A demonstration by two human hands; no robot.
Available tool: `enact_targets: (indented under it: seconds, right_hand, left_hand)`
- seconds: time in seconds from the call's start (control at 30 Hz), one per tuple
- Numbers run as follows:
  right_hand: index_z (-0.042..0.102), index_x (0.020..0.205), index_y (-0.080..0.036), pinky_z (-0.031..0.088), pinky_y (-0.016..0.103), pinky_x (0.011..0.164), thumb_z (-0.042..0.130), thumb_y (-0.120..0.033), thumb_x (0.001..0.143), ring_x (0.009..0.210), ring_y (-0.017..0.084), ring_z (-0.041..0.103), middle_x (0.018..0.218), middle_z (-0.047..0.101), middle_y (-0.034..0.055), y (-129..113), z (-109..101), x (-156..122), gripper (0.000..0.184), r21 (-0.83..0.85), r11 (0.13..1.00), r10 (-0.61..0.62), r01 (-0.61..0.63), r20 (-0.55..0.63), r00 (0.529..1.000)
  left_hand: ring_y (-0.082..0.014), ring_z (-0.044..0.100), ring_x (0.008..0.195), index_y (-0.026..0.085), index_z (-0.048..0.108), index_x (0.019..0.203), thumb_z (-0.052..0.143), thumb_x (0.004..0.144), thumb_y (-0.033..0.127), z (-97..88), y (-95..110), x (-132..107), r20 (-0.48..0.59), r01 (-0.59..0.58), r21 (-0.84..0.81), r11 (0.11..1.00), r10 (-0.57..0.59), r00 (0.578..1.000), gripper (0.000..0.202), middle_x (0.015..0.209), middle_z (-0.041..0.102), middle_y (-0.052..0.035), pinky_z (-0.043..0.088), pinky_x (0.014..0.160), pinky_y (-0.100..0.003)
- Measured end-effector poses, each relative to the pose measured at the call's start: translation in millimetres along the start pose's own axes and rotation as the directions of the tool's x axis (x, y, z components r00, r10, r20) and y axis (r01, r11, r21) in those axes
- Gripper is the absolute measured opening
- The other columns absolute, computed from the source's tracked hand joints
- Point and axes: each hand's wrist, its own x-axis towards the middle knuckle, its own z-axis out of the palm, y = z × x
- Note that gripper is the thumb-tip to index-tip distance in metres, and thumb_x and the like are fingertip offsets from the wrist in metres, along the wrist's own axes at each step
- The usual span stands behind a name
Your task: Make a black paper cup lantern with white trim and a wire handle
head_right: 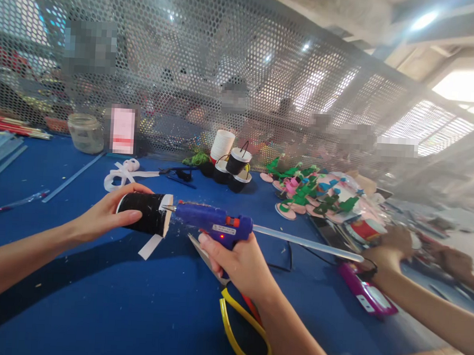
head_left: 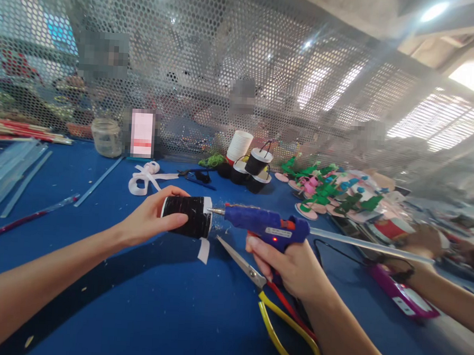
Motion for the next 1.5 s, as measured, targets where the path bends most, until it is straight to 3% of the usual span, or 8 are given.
enact_targets:
  seconds: [0.37, 0.67, 1.1, 1.3, 1.5]
  right_hand:
    - [0.051, 0.061, -0.016, 0.031, 0.020, 0.036, 0.053, -0.038, 0.074, 0.033, 0.005, 0.035, 0.037, 0.039, -0.0070, -3, 4, -3, 0.026, 0.014, 1.000, 0.016, -0.017, 0.036, 0.999]
    - [0.054, 0.066, -0.014, 0.030, 0.020, 0.035, 0.053, -0.037, 0.075, 0.032, 0.005, 0.034, 0.036, 0.039, -0.0074, -4, 7, -1, 0.025, 0.034, 0.999, -0.024, 0.025, -0.029, 0.999]
    - [0.055, 0.064, -0.015, 0.034, 0.020, 0.035, 0.055, -0.038, 0.071, 0.034, 0.006, 0.037, 0.038, 0.041, -0.0061, -4, 7, -5, 0.024, -0.009, 0.999, 0.043, -0.043, -0.022, 0.999]
    - [0.055, 0.065, -0.014, 0.035, 0.019, 0.035, 0.057, -0.037, 0.070, 0.034, 0.006, 0.037, 0.038, 0.042, -0.0064, -4, 7, -5, 0.023, 0.003, 0.999, 0.042, -0.042, -0.011, 0.999]
    - [0.055, 0.072, -0.014, 0.026, 0.018, 0.033, 0.059, -0.035, 0.070, 0.030, 0.004, 0.031, 0.035, 0.039, -0.0088, 1, 2, 3, 0.021, 0.171, 0.985, 0.033, -0.026, -0.039, 0.999]
  left_hand:
    - [-0.0108, 0.050, 0.061, 0.019, 0.044, 0.095, 0.059, 0.066, 0.040, -3.1, -6, 0, 0.037, 0.038, -0.060, 0.997, -0.036, 0.999, 0.038, 0.074, 0.053, 0.0007, 0.038, 0.050, -0.020]
    - [-0.0122, 0.051, 0.068, 0.018, 0.046, 0.092, 0.061, 0.064, 0.036, -0.7, -2, 0, 0.050, 0.028, -0.040, 0.999, -0.026, 0.998, 0.037, 0.077, 0.054, 0.0014, 0.042, 0.057, -0.022]
    - [-0.0087, 0.048, 0.049, 0.016, 0.046, 0.090, 0.061, 0.064, 0.042, 0.0, -7, 4, 0.008, 0.067, -0.245, 0.967, -0.067, 0.998, 0.040, 0.064, 0.052, 0.0009, 0.037, 0.041, -0.018]
    - [-0.0092, 0.048, 0.047, 0.016, 0.048, 0.085, 0.061, 0.065, 0.043, 0.5, -9, 6, 0.008, 0.114, -0.367, 0.923, -0.120, 0.993, 0.036, 0.061, 0.054, 0.0007, 0.037, 0.039, -0.019]
    - [-0.0106, 0.046, 0.037, 0.014, 0.051, 0.069, 0.051, 0.070, 0.045, -1.6, -14, 10, 0.018, 0.271, -0.469, 0.841, -0.298, 0.954, 0.031, 0.046, 0.050, -0.0002, 0.031, 0.034, -0.020]
